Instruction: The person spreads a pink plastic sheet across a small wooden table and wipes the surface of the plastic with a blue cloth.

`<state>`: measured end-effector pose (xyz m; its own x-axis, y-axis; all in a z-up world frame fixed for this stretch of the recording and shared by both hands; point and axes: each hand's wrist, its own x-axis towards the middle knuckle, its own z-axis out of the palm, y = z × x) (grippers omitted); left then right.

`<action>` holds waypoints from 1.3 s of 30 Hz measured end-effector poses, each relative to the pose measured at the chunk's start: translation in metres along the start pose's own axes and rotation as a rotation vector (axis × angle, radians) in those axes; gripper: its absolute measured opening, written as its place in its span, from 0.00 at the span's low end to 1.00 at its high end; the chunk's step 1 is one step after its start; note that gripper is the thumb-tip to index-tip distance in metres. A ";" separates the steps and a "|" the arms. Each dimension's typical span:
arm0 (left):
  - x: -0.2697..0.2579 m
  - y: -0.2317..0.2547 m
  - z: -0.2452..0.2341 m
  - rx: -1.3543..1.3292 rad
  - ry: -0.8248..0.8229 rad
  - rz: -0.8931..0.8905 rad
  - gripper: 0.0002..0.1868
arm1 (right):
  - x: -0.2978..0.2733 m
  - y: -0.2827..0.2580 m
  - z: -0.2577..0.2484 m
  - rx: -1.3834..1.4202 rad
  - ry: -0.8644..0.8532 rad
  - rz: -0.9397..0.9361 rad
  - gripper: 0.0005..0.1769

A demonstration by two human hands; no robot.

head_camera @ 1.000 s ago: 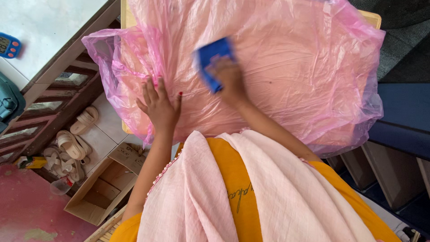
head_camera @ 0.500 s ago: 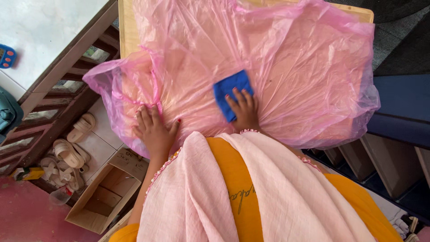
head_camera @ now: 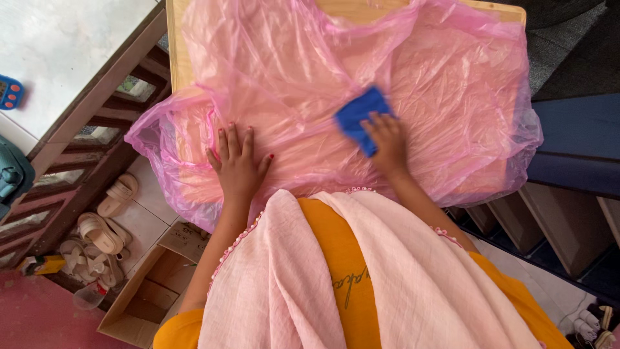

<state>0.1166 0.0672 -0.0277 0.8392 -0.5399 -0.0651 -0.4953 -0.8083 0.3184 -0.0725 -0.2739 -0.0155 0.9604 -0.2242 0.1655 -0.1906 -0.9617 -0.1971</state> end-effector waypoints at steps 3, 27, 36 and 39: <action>-0.003 -0.014 -0.005 -0.047 -0.024 -0.098 0.44 | -0.048 0.094 -0.001 -0.102 0.157 0.298 0.23; 0.041 0.103 0.029 -0.027 0.033 -0.097 0.47 | -0.109 0.195 -0.049 -0.102 0.276 0.560 0.34; 0.044 0.134 0.058 0.048 0.128 -0.235 0.46 | -0.005 0.132 -0.007 0.315 0.397 0.283 0.34; 0.045 0.138 0.054 0.048 0.115 -0.260 0.47 | 0.031 0.038 0.007 0.256 -0.150 -0.255 0.24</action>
<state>0.0736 -0.0809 -0.0380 0.9580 -0.2851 -0.0297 -0.2680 -0.9276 0.2602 -0.0484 -0.3161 -0.0248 0.9930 0.0612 0.1008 0.0972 -0.9088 -0.4058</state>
